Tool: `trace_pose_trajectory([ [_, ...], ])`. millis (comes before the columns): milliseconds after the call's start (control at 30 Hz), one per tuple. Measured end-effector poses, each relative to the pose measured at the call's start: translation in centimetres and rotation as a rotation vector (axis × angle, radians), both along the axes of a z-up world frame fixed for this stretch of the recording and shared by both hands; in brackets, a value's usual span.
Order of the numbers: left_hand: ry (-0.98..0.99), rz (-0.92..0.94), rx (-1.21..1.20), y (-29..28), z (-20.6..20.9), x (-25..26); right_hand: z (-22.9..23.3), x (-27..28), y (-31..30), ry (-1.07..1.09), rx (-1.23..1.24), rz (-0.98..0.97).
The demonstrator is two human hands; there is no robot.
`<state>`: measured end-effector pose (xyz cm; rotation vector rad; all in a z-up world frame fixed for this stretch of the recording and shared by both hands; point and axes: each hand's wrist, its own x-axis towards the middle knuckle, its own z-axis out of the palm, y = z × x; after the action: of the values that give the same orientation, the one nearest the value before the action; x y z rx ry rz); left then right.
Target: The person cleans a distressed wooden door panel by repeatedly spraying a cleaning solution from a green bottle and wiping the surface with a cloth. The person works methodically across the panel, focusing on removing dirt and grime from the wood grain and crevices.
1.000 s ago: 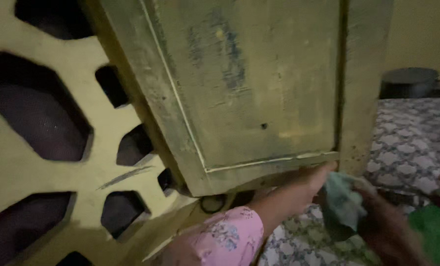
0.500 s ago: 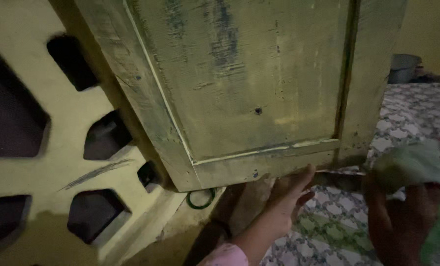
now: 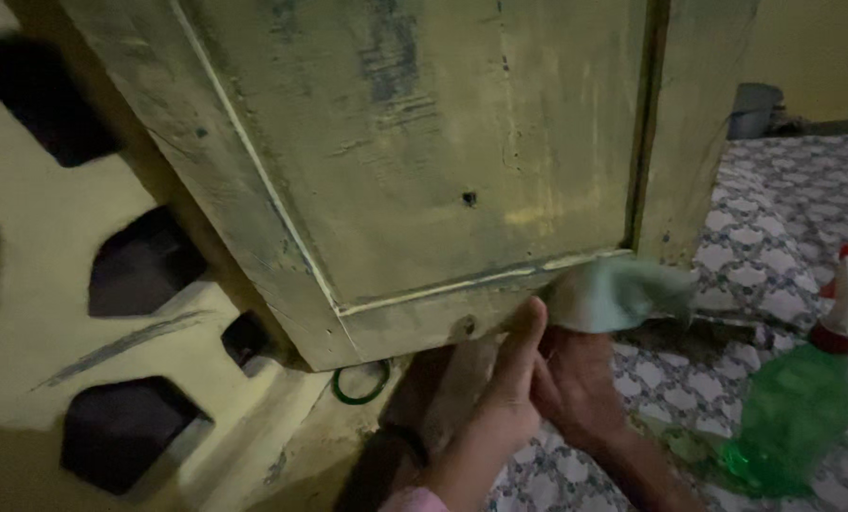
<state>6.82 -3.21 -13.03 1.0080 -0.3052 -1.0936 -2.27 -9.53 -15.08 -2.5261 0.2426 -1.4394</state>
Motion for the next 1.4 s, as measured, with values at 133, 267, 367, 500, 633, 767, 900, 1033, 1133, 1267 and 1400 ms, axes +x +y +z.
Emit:
trace_pose_trajectory([
  [133, -0.237, -0.004, -0.130, 5.0, 2.4, 0.3, 0.6, -0.4, 1.3, 0.192, 0.091, 0.163],
  [267, -0.359, -0.127, 0.069, 6.2, 2.4, 1.4, 0.5, -1.5, 0.9, 0.388, 0.123, 0.537],
  [367, -0.418, -0.234, 0.302, 6.1, 2.3, 2.5, 1.7, -3.0, -0.8, 0.502, -0.214, 0.438],
  [500, -0.743, -0.244, 0.134, 7.1, 4.7, 1.9, 8.0, -4.8, -3.2, 0.786, -0.426, 0.284],
  [633, -1.205, -0.403, 0.536, 5.8, 7.4, 1.8, 13.5, -6.5, -4.4, 0.836, -0.715, 0.226],
  [767, -1.445, -0.301, 0.522, 5.2, 10.2, 1.9, 19.5, -8.6, -7.5, 0.832, -1.010, 0.157],
  [900, -1.936, -0.052, 0.578, 5.8, 14.5, 0.7, 23.0, -10.3, -8.6, 0.750, -1.263, 0.230],
  [1033, -2.287, -0.045, 0.753, 5.7, 17.8, -1.5, 22.9, -10.5, -8.1, 0.703, -1.212, 0.096],
  [1133, -2.342, 0.012, 0.758, 4.8, 18.1, -2.1, 20.6, -10.2, -7.5, 0.593, -1.020, 0.131],
  [1267, -2.330, -0.028, 0.745, 3.8, 15.8, -1.0, 18.5, -10.5, -8.1, 0.679, -0.970, 0.152],
  [1400, -2.429, -0.018, 0.652, 3.2, 12.9, -0.4, 13.9, -10.6, -8.7, 1.230, -0.949, -0.136],
])
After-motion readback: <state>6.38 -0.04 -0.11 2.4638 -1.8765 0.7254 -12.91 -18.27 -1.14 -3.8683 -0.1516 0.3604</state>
